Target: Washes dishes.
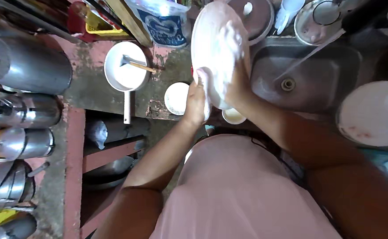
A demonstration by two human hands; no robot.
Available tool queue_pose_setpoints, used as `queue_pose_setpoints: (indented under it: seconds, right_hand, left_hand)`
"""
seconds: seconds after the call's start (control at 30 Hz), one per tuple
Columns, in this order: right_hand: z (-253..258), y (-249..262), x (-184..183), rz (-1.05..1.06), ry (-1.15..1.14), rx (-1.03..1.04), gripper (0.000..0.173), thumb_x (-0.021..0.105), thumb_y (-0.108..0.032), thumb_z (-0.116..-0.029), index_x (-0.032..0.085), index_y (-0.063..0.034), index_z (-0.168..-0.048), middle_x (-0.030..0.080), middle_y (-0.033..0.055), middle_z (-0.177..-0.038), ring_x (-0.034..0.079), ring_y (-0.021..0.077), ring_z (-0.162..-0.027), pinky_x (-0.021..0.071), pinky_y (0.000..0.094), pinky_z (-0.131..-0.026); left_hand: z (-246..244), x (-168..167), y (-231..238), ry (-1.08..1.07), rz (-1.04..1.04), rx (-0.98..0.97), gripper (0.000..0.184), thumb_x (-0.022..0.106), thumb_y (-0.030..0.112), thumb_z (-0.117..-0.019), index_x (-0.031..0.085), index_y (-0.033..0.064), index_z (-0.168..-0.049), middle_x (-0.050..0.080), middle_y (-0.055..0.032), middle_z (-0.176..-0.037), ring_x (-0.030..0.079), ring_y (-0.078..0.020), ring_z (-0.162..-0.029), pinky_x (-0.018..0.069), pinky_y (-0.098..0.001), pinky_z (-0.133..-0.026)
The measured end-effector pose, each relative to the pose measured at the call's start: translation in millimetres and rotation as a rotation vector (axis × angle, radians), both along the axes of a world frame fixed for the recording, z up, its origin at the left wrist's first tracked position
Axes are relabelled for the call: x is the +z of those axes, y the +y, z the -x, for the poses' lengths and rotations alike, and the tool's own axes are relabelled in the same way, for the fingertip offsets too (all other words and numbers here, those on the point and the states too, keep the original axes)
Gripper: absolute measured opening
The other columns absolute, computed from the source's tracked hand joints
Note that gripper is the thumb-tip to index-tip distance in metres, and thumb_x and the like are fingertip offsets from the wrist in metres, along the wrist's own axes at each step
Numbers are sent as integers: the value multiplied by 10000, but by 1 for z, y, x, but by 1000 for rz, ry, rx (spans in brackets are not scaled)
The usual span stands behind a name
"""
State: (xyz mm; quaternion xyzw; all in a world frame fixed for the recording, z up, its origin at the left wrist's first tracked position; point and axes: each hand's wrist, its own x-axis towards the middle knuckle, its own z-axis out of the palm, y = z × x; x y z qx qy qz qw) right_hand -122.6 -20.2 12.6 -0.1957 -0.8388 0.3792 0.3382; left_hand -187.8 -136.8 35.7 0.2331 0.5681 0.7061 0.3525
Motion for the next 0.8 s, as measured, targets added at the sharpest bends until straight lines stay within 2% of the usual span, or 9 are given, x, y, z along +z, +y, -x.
queue_pose_setpoints:
  seconds: [0.07,0.13,0.23,0.33,0.5,0.57,0.63,0.73,0.8]
  right_hand:
    - [11,-7,8,-15,17,-50,694,666,-350,-971,459,61,-1491,442,266,-1551,353,350,-1504,247,470,-1274]
    - [6,-35,-1,-83,-54,8,477,565,-254,-1003,571,4,-1405,521,214,-1495,428,322,-1450,334,474,-1220]
    - [-10,-45,-55,-66,-67,83,442,528,-167,-991,572,10,-1393,440,204,-1578,369,340,-1497,328,505,-1229]
    - [4,0,-85,192,171,-42,594,505,-62,-993,327,115,-1531,313,282,-1616,313,313,-1525,295,436,-1264]
    - [40,45,-14,65,107,-185,603,649,-63,-894,465,110,-1441,509,254,-1484,474,271,-1421,377,384,-1204]
    - [59,24,12,-60,65,-147,630,686,-105,-843,508,104,-1410,537,275,-1443,484,322,-1402,378,424,-1191]
    - [76,-18,36,-163,3,-38,653,668,-183,-885,488,70,-1459,507,256,-1496,436,335,-1448,335,438,-1219]
    - [84,-74,31,-315,-143,53,532,513,-217,-1028,468,-83,-1541,408,127,-1622,298,292,-1542,245,470,-1279]
    - [69,-81,-2,-341,-186,14,532,498,-173,-992,501,-126,-1522,408,104,-1626,281,305,-1548,236,527,-1265]
  left_hand:
    - [6,0,0,-37,-34,-10,439,247,365,-1138,518,72,-1323,681,-64,-1129,675,-177,-1085,575,-446,-972]
    - [27,3,-2,-61,-62,-1,454,225,391,-1127,528,101,-1301,681,-50,-1115,669,-165,-1057,575,-426,-940]
    - [63,9,-15,-140,-115,8,575,209,483,-1121,464,64,-1421,631,-149,-1308,623,-281,-1228,529,-546,-1042]
    - [84,8,-36,-154,-94,-55,593,189,492,-1119,426,64,-1453,607,-161,-1356,604,-303,-1269,514,-573,-1060]
    - [92,4,-50,-118,-87,-173,469,238,402,-1133,527,85,-1323,689,-90,-1190,678,-234,-1135,565,-511,-1000]
    - [95,3,-47,-77,-102,-173,433,269,349,-1139,531,47,-1305,699,-105,-1165,693,-240,-1114,573,-514,-997]
    - [103,0,-45,-23,-82,-138,419,277,336,-1138,534,42,-1291,698,-90,-1140,691,-208,-1097,571,-478,-995]
    - [120,1,-50,52,-34,-25,415,249,314,-1139,572,88,-1267,700,-12,-1100,673,-119,-1064,571,-396,-967]
    - [134,3,-51,-13,-78,-30,490,236,376,-1139,536,57,-1358,675,-97,-1226,647,-214,-1173,540,-491,-1027]
